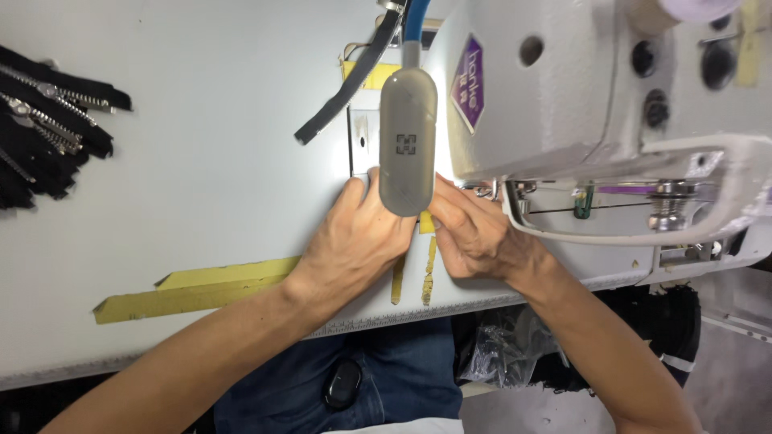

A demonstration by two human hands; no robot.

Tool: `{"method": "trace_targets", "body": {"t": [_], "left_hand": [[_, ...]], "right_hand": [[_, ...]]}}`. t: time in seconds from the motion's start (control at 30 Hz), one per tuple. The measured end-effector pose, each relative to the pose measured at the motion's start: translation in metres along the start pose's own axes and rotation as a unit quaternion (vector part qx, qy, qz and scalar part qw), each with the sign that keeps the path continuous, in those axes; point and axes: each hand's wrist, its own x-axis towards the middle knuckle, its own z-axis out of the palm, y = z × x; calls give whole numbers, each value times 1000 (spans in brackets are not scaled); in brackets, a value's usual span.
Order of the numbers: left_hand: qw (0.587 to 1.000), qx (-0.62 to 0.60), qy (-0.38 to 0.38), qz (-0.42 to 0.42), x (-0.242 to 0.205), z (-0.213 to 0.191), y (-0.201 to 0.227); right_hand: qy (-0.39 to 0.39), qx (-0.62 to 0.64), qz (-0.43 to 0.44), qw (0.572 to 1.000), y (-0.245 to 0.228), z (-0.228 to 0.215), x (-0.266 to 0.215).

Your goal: The person uses a sewing machine to stitch a black zipper onto a yellow fabric strip. They guide the materials under the needle, sew along the zipper teeth, and then remove the finished piece. The person repeats this process with another zipper, aligning and sewing it carefully.

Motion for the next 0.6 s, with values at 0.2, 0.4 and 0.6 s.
{"method": "trace_targets", "body": {"t": [0.2,0.4,0.6], "left_hand": [[1000,1,-21,-3,5,-3,-6],[999,9,-30,-10,9,-8,-10],[999,-9,-13,-34,8,-13,-7]], "right_hand": [[-2,-3,21,1000,7,1,1],[4,-26,13,1000,16,6,-7],[4,-41,16,999,12,5,2]]}}
